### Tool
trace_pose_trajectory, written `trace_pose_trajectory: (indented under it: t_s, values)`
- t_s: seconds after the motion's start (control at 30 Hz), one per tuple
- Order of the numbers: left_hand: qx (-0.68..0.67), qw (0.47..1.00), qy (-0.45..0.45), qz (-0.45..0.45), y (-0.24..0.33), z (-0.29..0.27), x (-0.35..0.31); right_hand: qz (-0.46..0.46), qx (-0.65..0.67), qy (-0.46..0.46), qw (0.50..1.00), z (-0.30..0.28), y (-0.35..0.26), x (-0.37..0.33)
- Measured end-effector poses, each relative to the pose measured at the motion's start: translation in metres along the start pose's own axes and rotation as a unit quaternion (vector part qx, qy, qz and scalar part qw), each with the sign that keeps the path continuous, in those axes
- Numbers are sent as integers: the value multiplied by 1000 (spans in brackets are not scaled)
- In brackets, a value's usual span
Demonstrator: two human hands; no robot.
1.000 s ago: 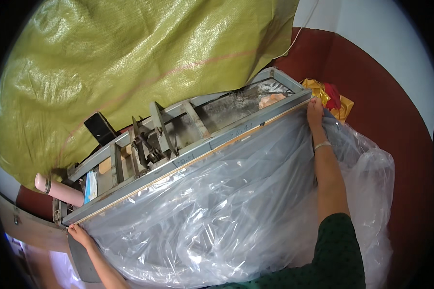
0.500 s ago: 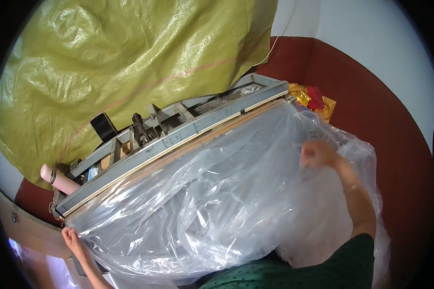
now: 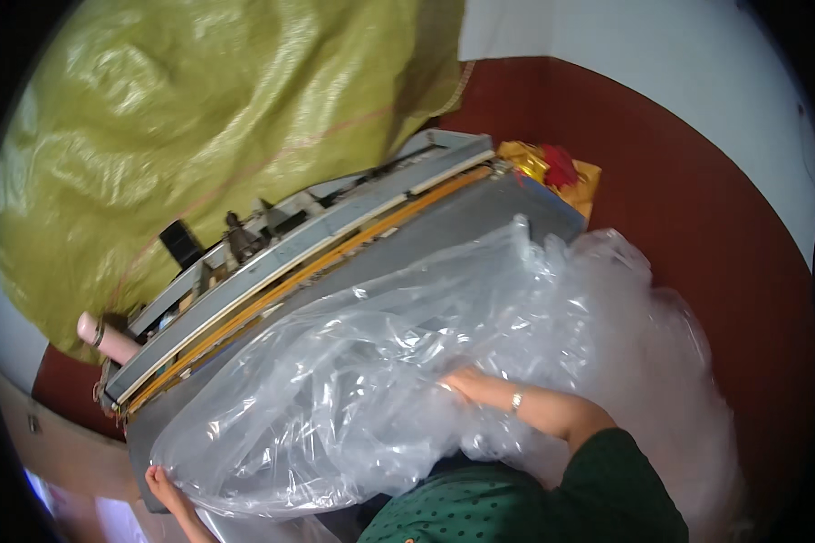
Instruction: The person wraps a large, flat, gray rectangular object, likely a piece of furniture or a panel, with a clear plastic sheet. They repeatedly pull the plastic over the object, smooth it out, and adjust the edges to ensure coverage.
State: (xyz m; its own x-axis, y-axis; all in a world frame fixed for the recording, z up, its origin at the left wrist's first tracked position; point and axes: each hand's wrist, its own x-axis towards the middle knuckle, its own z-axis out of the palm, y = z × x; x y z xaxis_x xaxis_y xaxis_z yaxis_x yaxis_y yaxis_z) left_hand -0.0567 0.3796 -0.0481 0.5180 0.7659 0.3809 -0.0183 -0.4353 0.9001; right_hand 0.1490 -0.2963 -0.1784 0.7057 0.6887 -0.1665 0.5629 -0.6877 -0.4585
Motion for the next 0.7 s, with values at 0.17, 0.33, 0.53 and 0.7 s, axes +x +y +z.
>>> trace_pose_trajectory:
  t_s: [0.17,0.33,0.53,0.7]
  values:
    - [-17,995,-77,-56,19,33,-16,192,-106,37,975,8,66,-25]
    - [-152,973,-164,-56,102,89,-44,324,-280,-12,904,-108,142,-245]
    - [-202,964,-160,-56,95,111,-38,779,-412,93,464,-261,43,-558]
    - [-175,975,-130,-47,126,105,-38,804,-280,293,435,-255,94,-663]
